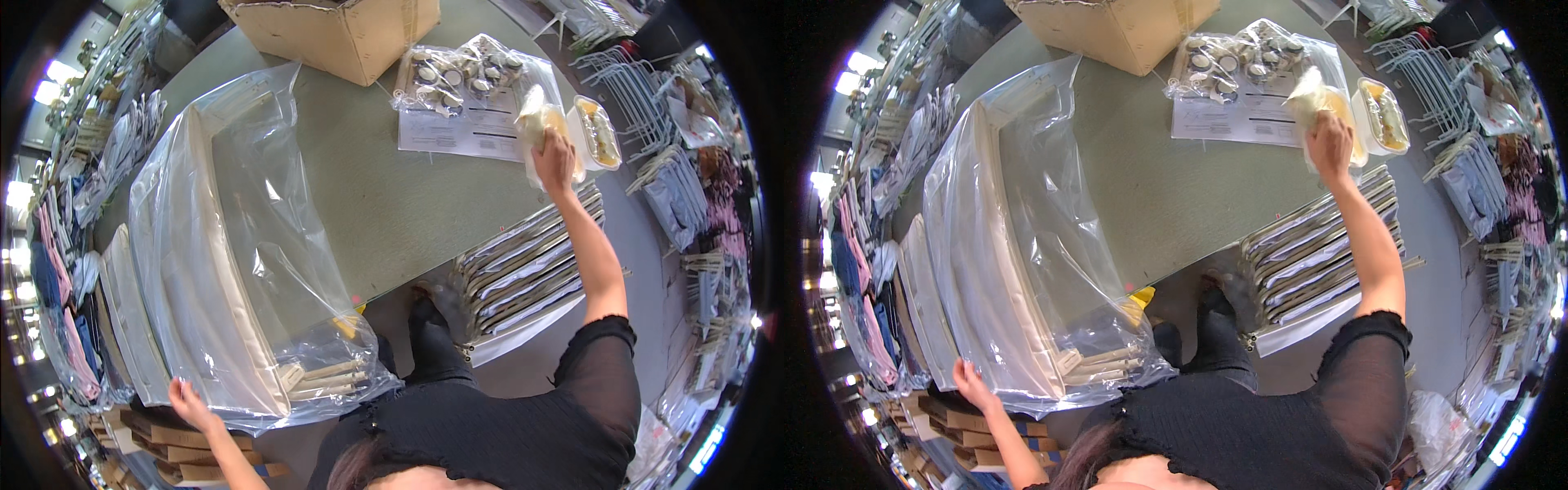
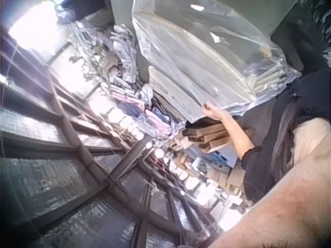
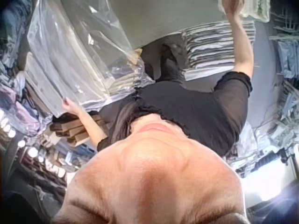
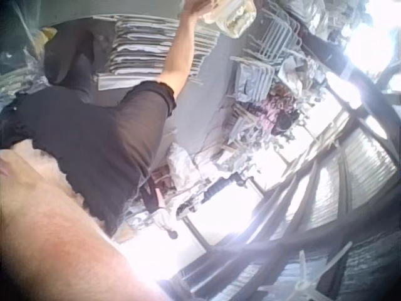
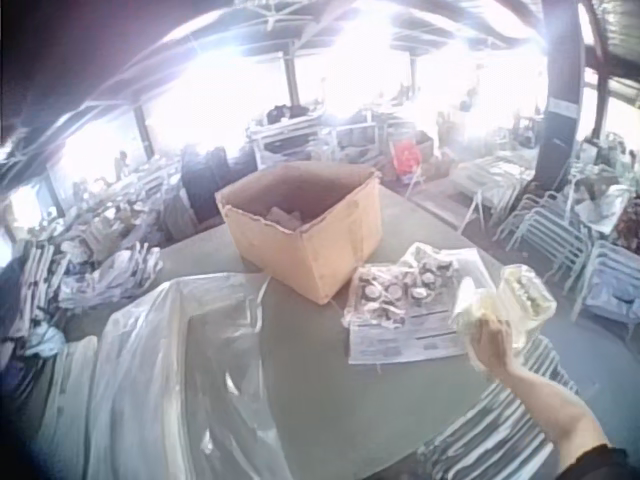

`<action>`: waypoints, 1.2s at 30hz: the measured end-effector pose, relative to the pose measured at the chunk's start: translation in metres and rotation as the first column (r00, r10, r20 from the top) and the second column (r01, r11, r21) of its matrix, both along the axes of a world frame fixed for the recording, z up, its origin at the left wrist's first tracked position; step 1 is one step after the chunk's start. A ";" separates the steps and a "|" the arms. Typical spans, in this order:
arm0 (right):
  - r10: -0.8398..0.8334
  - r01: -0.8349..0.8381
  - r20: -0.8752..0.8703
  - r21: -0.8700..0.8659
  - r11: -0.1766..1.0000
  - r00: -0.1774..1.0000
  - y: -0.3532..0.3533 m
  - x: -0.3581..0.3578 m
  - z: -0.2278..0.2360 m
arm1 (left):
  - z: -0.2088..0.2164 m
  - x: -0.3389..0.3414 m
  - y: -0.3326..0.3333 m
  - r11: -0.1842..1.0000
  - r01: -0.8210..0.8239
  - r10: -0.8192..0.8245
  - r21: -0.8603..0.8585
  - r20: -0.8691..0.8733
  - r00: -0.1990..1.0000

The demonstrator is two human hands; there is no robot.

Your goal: The person unpacks a metal frame from a cardboard box, removes plastic wrapping, and places the frame on a table. They then handle small parts and a plastic bag, placing items into the bag and sealing it. The person works in a warehouse-like setting with stacked boxes and furniture parts.

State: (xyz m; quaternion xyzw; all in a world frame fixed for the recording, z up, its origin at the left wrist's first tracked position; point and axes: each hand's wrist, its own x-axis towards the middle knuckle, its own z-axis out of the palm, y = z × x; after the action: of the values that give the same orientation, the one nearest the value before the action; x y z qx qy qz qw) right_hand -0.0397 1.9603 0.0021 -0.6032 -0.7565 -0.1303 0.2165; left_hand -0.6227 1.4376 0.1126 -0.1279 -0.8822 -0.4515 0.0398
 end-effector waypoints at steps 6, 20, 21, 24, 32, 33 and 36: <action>0.703 -0.705 -0.048 -0.054 0.707 0.709 -0.142 -0.098 0.005 | -0.044 0.186 0.173 0.658 0.699 -0.732 0.281 0.457 0.506; 0.368 -0.652 -0.548 -0.525 0.547 0.751 -0.188 -0.171 0.023 | -0.070 0.260 0.275 0.403 0.887 -0.893 -0.225 0.117 0.435; 0.442 -0.641 -0.469 -0.485 0.595 0.765 -0.184 -0.164 0.027 | -0.072 0.259 0.278 0.356 0.866 -0.895 -0.350 0.138 0.424; 0.332 -0.508 -0.415 -0.446 0.737 0.847 -0.182 -0.150 0.010 | -0.098 0.267 0.293 0.210 0.781 -0.893 -0.588 0.209 0.398; -0.664 -0.731 -0.680 -0.618 0.289 0.313 -0.201 -0.166 -0.034 | -0.095 0.228 0.303 0.035 0.983 -0.924 -0.178 0.369 0.100; -0.682 -0.730 -0.683 -0.602 0.325 0.259 -0.204 -0.166 -0.029 | -0.089 0.218 0.283 0.080 0.995 -0.970 -0.064 0.225 0.092; -0.593 -0.695 -0.762 -0.575 0.432 0.262 -0.218 -0.155 -0.005 | -0.012 0.188 0.189 0.008 0.980 -0.999 -0.201 0.029 0.014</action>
State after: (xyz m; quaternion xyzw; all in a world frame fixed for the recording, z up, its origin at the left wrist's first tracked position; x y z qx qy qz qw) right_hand -0.1950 1.7427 -0.0026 -0.5172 -0.4108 0.7000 0.2714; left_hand -0.4343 1.6269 0.1005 -0.7383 -0.5691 -0.2668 -0.2446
